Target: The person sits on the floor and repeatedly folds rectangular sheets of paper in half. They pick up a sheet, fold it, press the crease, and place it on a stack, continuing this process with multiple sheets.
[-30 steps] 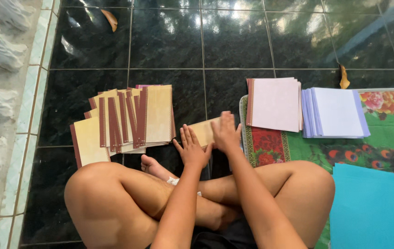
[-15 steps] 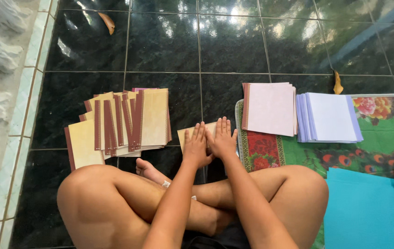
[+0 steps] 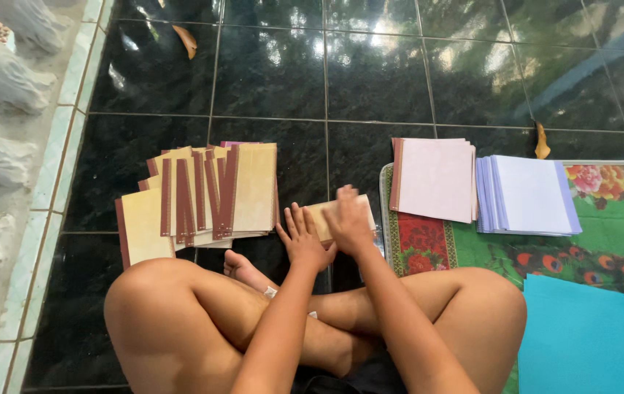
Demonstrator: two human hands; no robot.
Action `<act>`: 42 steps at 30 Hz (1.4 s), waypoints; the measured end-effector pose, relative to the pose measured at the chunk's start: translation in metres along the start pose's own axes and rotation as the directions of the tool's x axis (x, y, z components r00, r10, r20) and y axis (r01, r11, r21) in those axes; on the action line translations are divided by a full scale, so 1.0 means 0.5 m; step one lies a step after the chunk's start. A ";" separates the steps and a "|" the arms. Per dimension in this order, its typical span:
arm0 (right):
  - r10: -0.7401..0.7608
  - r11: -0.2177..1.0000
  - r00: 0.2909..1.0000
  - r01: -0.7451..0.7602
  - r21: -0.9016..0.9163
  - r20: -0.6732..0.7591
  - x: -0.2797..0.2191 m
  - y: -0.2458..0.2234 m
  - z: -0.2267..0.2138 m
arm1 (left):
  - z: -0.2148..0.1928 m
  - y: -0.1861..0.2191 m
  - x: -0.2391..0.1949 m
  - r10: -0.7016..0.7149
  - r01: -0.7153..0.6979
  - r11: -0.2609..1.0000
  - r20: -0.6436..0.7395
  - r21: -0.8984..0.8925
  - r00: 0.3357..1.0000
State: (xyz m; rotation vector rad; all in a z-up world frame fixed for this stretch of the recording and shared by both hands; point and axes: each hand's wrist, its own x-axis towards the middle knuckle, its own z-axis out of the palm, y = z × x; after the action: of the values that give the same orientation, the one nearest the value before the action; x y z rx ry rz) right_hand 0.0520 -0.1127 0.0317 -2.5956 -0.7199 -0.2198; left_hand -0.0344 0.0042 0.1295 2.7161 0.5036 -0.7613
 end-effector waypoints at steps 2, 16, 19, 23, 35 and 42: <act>-0.025 0.999 0.981 0.020 0.028 0.192 0.002 -0.052 -0.028 | 0.013 0.001 0.017 -0.015 0.015 1.000 0.002 0.007 1.000; 0.354 0.909 0.890 -0.255 -0.329 0.287 -0.001 0.006 -0.056 | 0.044 0.014 0.032 0.149 -0.188 0.981 -0.429 -0.051 0.891; 0.391 0.887 0.856 -0.253 -0.386 0.338 -0.012 0.021 -0.028 | 0.047 0.035 0.046 0.415 -0.399 0.910 -0.298 0.116 0.860; 0.401 0.877 0.847 -0.244 -0.414 0.348 -0.014 0.005 -0.048 | 0.067 0.030 0.065 0.365 -0.366 0.930 -0.179 0.026 0.914; 0.042 0.973 0.999 -0.035 -0.228 0.026 -0.005 -0.046 -0.024 | 0.048 0.000 0.041 0.022 -0.023 0.999 -0.029 -0.047 0.999; 0.143 0.981 0.932 -0.089 -0.173 0.333 0.003 -0.055 -0.059 | 0.018 -0.002 0.009 -0.004 0.004 0.998 0.000 0.055 1.000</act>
State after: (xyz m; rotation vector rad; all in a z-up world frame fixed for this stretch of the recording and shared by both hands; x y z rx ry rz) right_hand 0.0378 -0.1043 0.0685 -2.8512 -0.6833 0.2318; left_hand -0.0353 0.0030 0.1195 2.7663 0.4947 -0.7882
